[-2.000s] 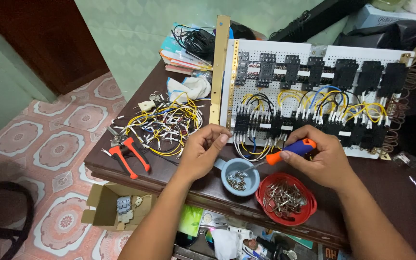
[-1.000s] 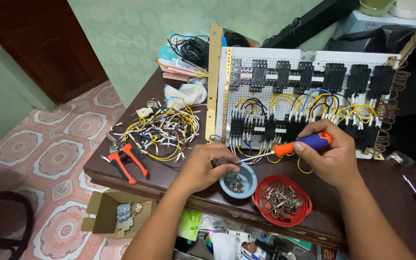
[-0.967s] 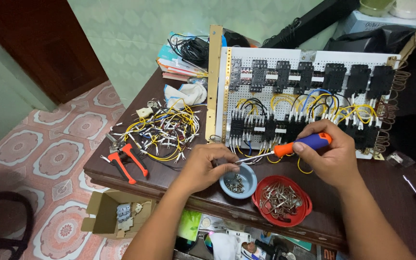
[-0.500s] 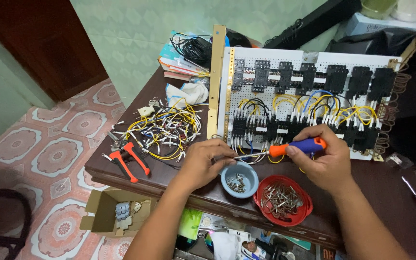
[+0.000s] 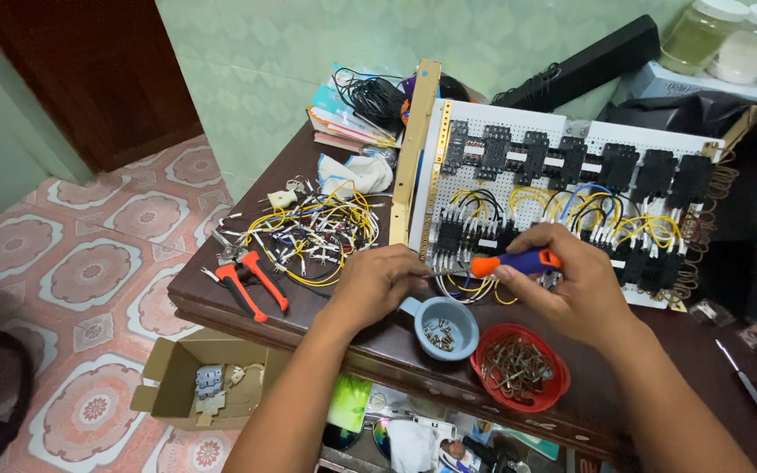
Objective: The person uses a screwdriver to tighten screws on a white circuit board mounted on a wooden frame. They repeatedly pick up small screws from a blue cup and a red bowl, place them into the board, and secure them with the tool. The workspace is cluttered with loose wires, pliers, and other electronic components.
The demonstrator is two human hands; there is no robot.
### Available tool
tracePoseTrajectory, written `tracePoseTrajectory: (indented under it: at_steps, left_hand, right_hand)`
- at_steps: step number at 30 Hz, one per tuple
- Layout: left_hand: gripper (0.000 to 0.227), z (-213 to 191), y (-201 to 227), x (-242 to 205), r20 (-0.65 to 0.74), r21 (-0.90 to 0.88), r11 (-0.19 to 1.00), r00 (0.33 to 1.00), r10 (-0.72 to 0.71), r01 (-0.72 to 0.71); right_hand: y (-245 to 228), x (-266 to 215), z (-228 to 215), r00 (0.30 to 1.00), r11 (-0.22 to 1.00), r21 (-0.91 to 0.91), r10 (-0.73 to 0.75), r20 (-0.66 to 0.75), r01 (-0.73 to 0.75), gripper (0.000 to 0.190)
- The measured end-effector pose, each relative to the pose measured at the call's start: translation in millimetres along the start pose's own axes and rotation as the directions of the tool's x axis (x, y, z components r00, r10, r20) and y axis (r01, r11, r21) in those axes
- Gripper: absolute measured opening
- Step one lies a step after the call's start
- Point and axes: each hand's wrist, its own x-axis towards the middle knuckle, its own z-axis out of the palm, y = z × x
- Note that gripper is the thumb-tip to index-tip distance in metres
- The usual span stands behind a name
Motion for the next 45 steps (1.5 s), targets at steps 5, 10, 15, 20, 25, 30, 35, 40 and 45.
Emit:
tracePoseTrajectory:
  at_steps: [5,10,15,20,25,30,35,40,45]
  left_hand:
    - [0.017,6.4,-12.0,-1.3,-0.057,0.074,0.997,0.998,-0.008,0.012]
    - [0.016,20.5,-21.8,-2.6,-0.143,0.162,0.986,0.989,0.047,-0.023]
    - [0.019,31.1,-27.0,-4.0,-0.181,0.218,0.976,0.981,0.069,-0.028]
    - [0.024,25.3,-26.0,-4.2,-0.131,0.213,0.977,0.991,0.021,0.008]
    - [0.026,19.4,-22.1,-3.3,-0.092,0.198,0.98,0.996,-0.018,0.036]
    - [0.03,21.6,-28.5,-3.0,-0.071,0.212,0.976,0.997,-0.03,0.044]
    - [0.031,22.4,-31.2,-1.6,-0.067,0.198,0.977,0.996,-0.063,0.075]
    - [0.032,18.1,-25.6,-0.7,-0.056,0.207,0.974,0.995,-0.081,0.091]
    - [0.032,19.9,-24.5,1.0,-0.063,0.19,0.976,0.994,-0.092,0.102]
  right_hand:
    - [-35.2,14.7,-5.4,0.98,0.991,-0.102,-0.066,0.186,0.086,0.025]
    - [-50.6,13.2,2.1,0.951,0.96,-0.152,-0.194,0.24,0.234,0.026]
    - [-45.4,0.2,23.2,0.861,0.789,-0.348,-0.487,0.147,0.506,0.027]
    - [-35.6,-2.6,42.1,0.835,0.737,-0.414,-0.537,0.121,0.534,0.026]
    - [-27.7,-3.0,48.9,0.823,0.706,-0.456,-0.555,0.12,0.542,0.025]
    - [-34.0,-0.8,46.3,0.822,0.713,-0.429,-0.552,0.144,0.554,0.031]
    - [-29.1,-1.5,50.4,0.815,0.701,-0.436,-0.558,0.158,0.564,0.031]
    - [-32.4,2.9,51.0,0.796,0.683,-0.43,-0.579,0.174,0.591,0.025]
    - [-54.8,5.2,46.3,0.793,0.67,-0.425,-0.531,0.298,0.608,0.015]
